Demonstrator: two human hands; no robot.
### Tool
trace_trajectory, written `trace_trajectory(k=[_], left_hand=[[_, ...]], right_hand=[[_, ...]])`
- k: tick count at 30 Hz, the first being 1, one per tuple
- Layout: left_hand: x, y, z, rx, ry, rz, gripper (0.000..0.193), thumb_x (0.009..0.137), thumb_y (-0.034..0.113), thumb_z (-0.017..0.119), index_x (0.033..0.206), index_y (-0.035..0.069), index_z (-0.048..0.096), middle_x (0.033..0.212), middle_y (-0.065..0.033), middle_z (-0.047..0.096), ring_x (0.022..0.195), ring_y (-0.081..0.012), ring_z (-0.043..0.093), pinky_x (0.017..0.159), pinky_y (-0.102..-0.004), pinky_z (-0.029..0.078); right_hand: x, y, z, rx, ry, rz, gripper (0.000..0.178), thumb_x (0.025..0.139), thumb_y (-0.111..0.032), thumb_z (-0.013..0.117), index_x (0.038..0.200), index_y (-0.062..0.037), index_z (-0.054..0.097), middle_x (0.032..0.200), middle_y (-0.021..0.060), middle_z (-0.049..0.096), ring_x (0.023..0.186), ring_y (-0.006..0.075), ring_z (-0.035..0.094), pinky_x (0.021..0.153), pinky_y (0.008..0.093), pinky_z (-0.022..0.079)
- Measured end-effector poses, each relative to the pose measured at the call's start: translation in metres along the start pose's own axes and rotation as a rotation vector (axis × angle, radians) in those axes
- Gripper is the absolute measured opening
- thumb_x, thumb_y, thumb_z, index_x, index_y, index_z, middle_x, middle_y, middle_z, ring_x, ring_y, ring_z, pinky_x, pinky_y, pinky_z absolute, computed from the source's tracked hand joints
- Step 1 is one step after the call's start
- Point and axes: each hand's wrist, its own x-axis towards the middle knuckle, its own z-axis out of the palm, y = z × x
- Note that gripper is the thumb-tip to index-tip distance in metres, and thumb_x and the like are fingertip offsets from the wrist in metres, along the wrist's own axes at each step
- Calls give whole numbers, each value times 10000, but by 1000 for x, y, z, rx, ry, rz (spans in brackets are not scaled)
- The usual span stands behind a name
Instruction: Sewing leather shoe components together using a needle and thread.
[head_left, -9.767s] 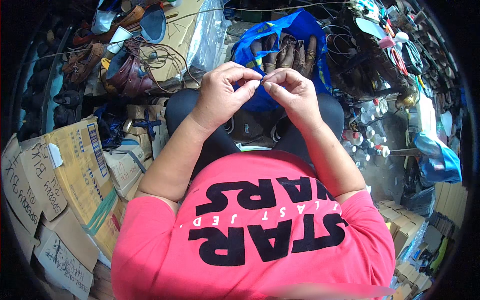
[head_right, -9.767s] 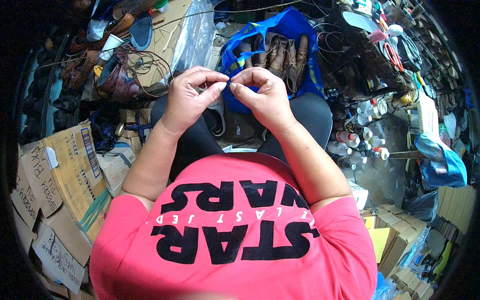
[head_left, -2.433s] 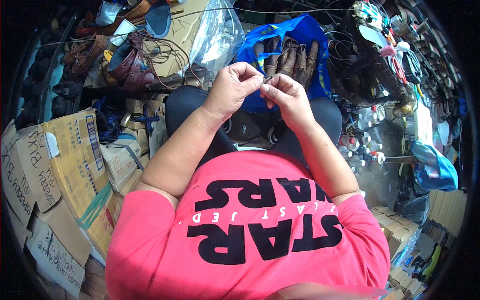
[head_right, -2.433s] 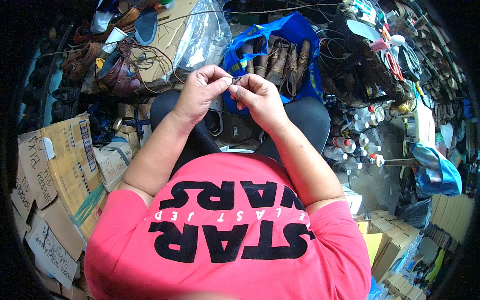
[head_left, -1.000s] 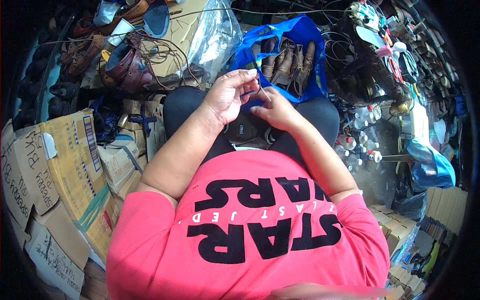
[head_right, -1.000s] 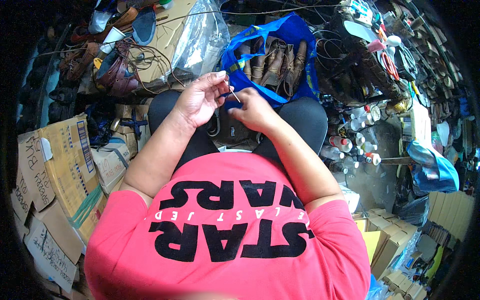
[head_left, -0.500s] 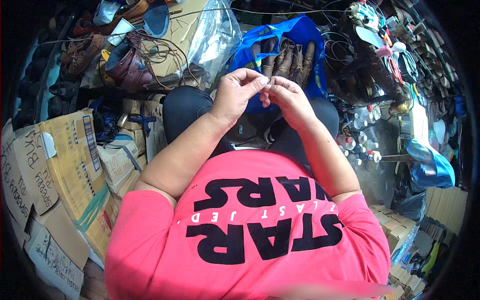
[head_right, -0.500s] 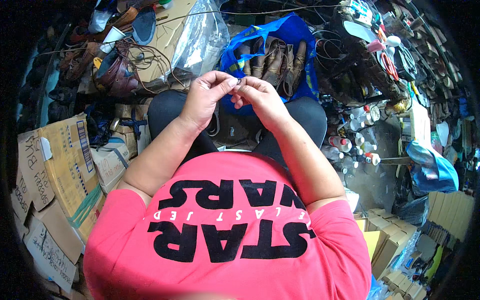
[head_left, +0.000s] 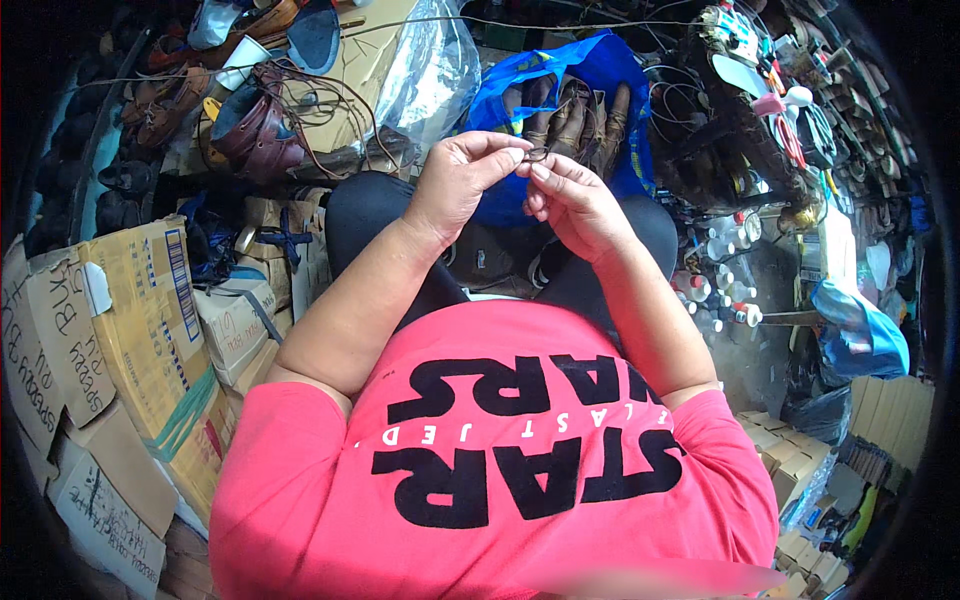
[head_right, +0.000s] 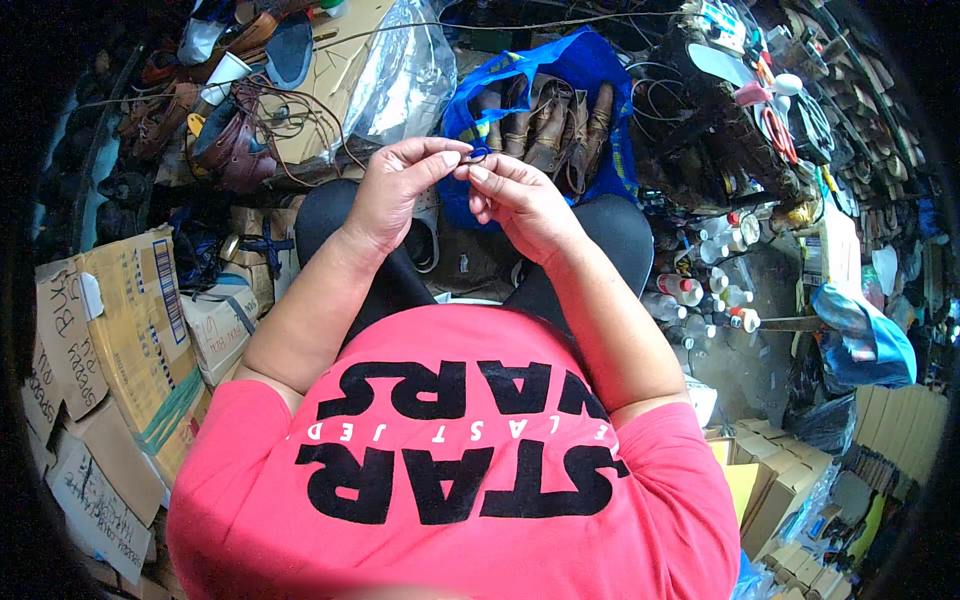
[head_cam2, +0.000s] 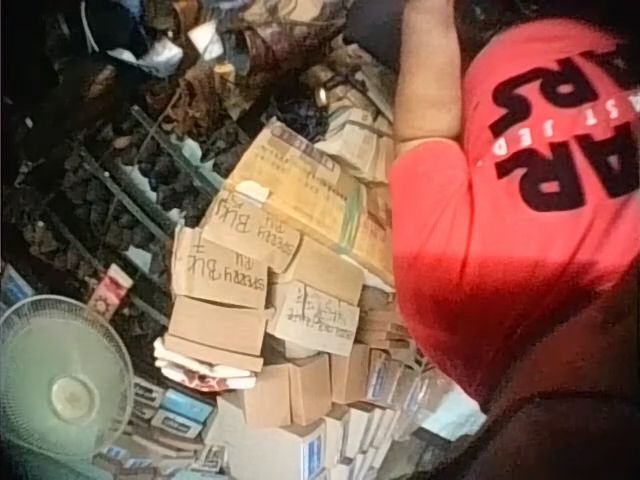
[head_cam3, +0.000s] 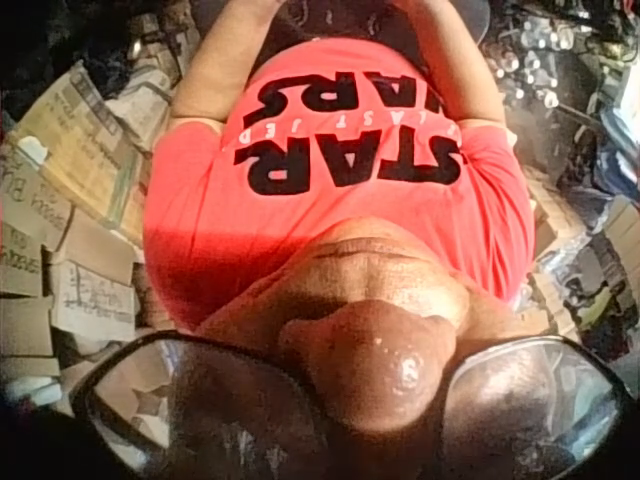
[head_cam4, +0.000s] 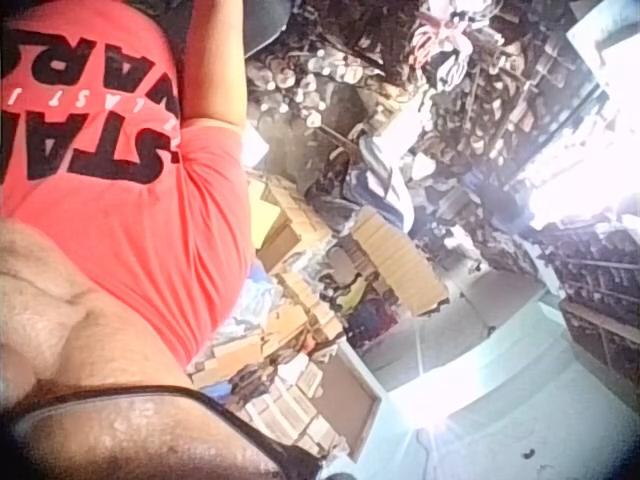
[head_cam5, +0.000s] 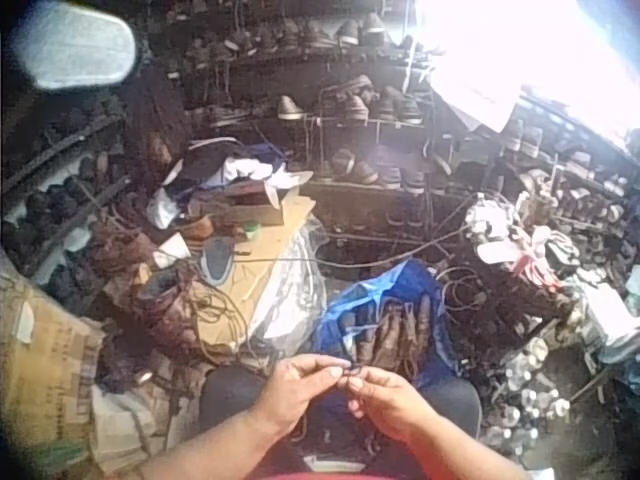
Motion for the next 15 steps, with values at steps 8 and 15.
trace_trajectory(k=[8,15], left_hand=[[3,-1,-3,62,-16,7,152,835,90,604,939,-10,651,855,-46,647,813,-105,581,795,-253,440],[4,-1,-4,135,-10,23,151,830,63,608,951,-22,637,865,-59,644,796,-110,588,766,-251,465]], right_hand=[[0,1,3,55,9,1,161,884,-166,566,965,-32,603,766,-18,585,643,66,527,595,200,429],[0,2,2,-16,21,-1,152,881,-161,570,961,-37,605,791,-15,591,647,64,527,597,200,428]])
